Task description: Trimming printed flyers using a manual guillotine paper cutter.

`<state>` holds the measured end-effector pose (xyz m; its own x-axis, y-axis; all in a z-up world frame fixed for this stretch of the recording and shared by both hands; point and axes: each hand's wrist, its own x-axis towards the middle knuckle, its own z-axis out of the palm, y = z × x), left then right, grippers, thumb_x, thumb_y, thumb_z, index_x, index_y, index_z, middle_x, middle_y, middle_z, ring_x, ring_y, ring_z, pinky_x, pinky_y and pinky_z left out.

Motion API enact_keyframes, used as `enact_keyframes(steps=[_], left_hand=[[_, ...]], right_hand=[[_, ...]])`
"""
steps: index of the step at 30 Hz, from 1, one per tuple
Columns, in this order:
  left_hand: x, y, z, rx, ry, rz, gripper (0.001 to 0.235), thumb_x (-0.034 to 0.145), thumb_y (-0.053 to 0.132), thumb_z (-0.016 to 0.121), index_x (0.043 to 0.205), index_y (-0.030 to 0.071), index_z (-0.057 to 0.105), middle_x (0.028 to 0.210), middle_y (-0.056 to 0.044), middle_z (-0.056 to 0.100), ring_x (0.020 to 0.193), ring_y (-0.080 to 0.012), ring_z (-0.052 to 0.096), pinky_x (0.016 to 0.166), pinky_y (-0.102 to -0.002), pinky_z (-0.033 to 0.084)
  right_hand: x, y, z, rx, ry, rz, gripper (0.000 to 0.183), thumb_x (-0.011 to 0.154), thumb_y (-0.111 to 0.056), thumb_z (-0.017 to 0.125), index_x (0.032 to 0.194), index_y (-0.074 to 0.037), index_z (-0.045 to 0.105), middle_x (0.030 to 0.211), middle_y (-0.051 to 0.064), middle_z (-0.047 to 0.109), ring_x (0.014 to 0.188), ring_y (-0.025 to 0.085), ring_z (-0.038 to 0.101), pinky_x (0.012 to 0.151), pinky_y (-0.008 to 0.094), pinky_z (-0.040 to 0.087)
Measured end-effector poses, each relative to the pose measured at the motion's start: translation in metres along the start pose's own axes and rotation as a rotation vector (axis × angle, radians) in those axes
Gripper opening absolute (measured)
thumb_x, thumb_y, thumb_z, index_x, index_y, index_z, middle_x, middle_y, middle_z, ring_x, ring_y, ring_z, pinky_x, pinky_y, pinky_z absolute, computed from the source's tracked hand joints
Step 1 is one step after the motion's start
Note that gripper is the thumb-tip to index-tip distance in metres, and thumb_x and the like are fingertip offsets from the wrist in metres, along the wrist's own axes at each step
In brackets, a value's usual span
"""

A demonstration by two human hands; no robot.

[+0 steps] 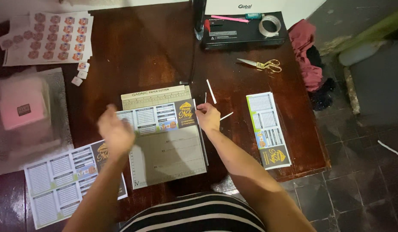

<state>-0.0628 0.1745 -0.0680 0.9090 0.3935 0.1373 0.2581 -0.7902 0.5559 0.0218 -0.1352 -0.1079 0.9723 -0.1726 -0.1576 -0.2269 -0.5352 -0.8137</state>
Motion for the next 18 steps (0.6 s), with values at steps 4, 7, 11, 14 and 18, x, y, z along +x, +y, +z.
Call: enact_keyframes(steps=[4, 7, 11, 14, 18], left_hand=[[-0.007, 0.046, 0.061, 0.243, -0.310, 0.470, 0.046, 0.100, 0.012, 0.061, 0.144, 0.003, 0.053, 0.153, -0.016, 0.050, 0.142, -0.0334, 0.044, 0.122, -0.051, 0.035], [-0.001, 0.097, 0.070, 0.154, -0.450, 0.669, 0.059, 0.090, 0.022, 0.070, 0.144, 0.007, 0.052, 0.156, -0.011, 0.046, 0.145, -0.0320, 0.038, 0.118, -0.050, 0.033], [0.012, 0.145, 0.051, 0.170, -0.612, 0.715, 0.080, 0.078, 0.026, 0.080, 0.149, 0.010, 0.046, 0.160, -0.004, 0.040, 0.147, -0.0265, 0.035, 0.114, -0.049, 0.037], [0.016, 0.158, 0.045, 0.260, -0.710, 0.680, 0.085, 0.075, 0.027, 0.083, 0.150, 0.012, 0.045, 0.161, -0.001, 0.036, 0.146, -0.0250, 0.033, 0.112, -0.050, 0.038], [0.017, 0.157, 0.050, 0.288, -0.714, 0.689, 0.085, 0.074, 0.028, 0.084, 0.149, 0.013, 0.046, 0.161, 0.000, 0.035, 0.146, -0.0250, 0.033, 0.112, -0.051, 0.037]], right_hand=[[-0.006, -0.008, -0.002, 0.036, 0.012, 0.014, 0.021, 0.082, -0.015, 0.077, 0.102, -0.010, 0.077, 0.089, 0.010, 0.079, 0.079, 0.021, 0.076, 0.075, 0.034, 0.059], [-0.008, -0.010, -0.004, 0.047, 0.008, 0.014, 0.023, 0.084, -0.015, 0.076, 0.106, -0.012, 0.077, 0.089, 0.010, 0.078, 0.075, 0.021, 0.075, 0.072, 0.034, 0.058], [-0.005, -0.001, -0.002, 0.069, 0.009, -0.041, 0.027, 0.085, -0.014, 0.075, 0.112, -0.015, 0.078, 0.088, 0.010, 0.078, 0.072, 0.020, 0.074, 0.070, 0.033, 0.058], [-0.008, -0.016, -0.008, 0.075, -0.037, 0.059, 0.025, 0.089, -0.017, 0.075, 0.114, -0.017, 0.078, 0.080, 0.010, 0.076, 0.066, 0.020, 0.070, 0.066, 0.034, 0.057], [-0.006, -0.001, 0.000, 0.100, -0.018, -0.004, 0.028, 0.087, -0.013, 0.074, 0.115, -0.017, 0.078, 0.078, 0.009, 0.075, 0.065, 0.018, 0.069, 0.067, 0.033, 0.057]])
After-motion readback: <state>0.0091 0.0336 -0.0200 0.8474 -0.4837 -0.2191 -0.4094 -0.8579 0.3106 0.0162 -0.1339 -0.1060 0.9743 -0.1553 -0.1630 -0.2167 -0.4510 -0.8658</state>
